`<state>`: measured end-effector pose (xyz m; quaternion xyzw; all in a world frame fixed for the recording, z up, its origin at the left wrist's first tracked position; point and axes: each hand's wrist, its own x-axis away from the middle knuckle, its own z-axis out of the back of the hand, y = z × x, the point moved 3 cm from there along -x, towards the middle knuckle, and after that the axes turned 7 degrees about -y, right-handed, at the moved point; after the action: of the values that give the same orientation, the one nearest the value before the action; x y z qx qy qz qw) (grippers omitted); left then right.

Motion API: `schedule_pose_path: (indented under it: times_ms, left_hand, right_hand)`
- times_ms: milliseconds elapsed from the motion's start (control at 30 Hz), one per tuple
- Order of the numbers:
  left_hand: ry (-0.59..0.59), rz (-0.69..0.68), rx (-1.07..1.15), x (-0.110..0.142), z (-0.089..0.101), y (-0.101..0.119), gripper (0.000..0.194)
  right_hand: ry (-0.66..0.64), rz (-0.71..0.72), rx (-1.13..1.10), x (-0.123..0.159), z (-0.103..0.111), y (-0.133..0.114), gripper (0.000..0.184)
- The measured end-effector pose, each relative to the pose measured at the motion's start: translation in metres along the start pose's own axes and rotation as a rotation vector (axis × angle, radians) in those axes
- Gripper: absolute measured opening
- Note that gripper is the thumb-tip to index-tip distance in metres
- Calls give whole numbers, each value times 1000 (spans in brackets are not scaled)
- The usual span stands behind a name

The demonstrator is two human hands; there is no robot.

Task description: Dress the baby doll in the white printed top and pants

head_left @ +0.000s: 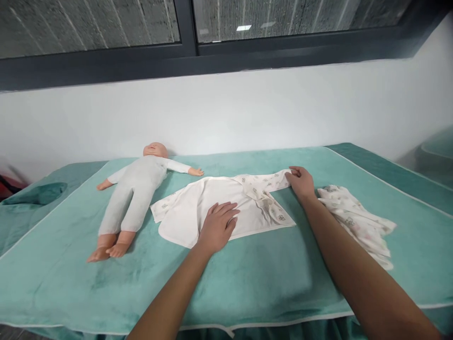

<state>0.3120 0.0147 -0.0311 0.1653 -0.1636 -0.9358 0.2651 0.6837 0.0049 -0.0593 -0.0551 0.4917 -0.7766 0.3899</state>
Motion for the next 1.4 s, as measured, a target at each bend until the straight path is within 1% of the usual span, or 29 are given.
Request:
schedule_pose_path:
  times_ms: [100, 233, 333, 400, 500, 600, 700, 767, 833, 900, 933, 1000, 1067, 1100, 1133, 1200, 1267, 1333, 1400]
  left_hand:
    - [-4, 4, 4, -1, 0, 0, 33]
    - [-7, 7, 9, -2, 0, 0, 33]
    - [-4, 11, 14, -2, 0, 0, 33]
    - [-3, 14, 17, -2, 0, -1, 33]
    - [-5, 13, 20, -2, -1, -2, 33]
    - [-4, 12, 23, -2, -1, -1, 33]
    - [3, 11, 30, -1, -1, -1, 32]
    - [6, 9, 32, -1, -1, -1, 32]
    - [10, 9, 31, -1, 0, -1, 32]
    - [14, 10, 31, 0, 0, -1, 32]
    - [14, 9, 31, 0, 0, -1, 32]
    - [13, 5, 31, 0, 0, -1, 32]
    - [15, -1, 24, 1, 0, -1, 32]
    - [17, -4, 18, 1, 0, -1, 32]
    - [20, -7, 11, 1, 0, -1, 32]
    - [20, -12, -2, 1, 0, -2, 34]
    - [15, -16, -7, 1, -1, -3, 36]
    - [11, -15, -3, 1, -1, -3, 39]
    - [9, -9, 7, 1, -1, -4, 40]
  right_hand:
    - [-20, 36, -45, -6, -3, -3, 47]
    - [-50, 66, -48, -13, -4, 0, 46]
    - [-51, 86, -14, -18, -4, 4, 53]
    - [-54, 80, 40, -19, -4, 7, 59]
    - [-84, 22, 186, -18, -5, 8, 63]
    - [-119, -24, 301, -15, -7, 4, 60]
    - [-142, -38, 352, -12, -6, -2, 54]
    - [-119, -36, 401, -7, -4, -8, 50]
    - [-55, 42, 463, 2, -2, -19, 48]
    - [-30, 217, 487, 13, -6, -35, 46]
    - [-67, 318, 478, 20, -12, -43, 46]
    - [-249, 467, 463, 33, -28, -56, 47]
    - [-449, 539, 487, 43, -45, -62, 49]
    - [-518, 551, 516, 46, -51, -63, 50]
    - [-555, 543, 553, 47, -53, -61, 50]
    - [-562, 471, 636, 44, -52, -54, 52]
    - [-527, 343, 715, 38, -44, -43, 55]
    - [-473, 230, 734, 31, -33, -35, 55]
    - [-412, 189, 689, 29, -25, -34, 53]
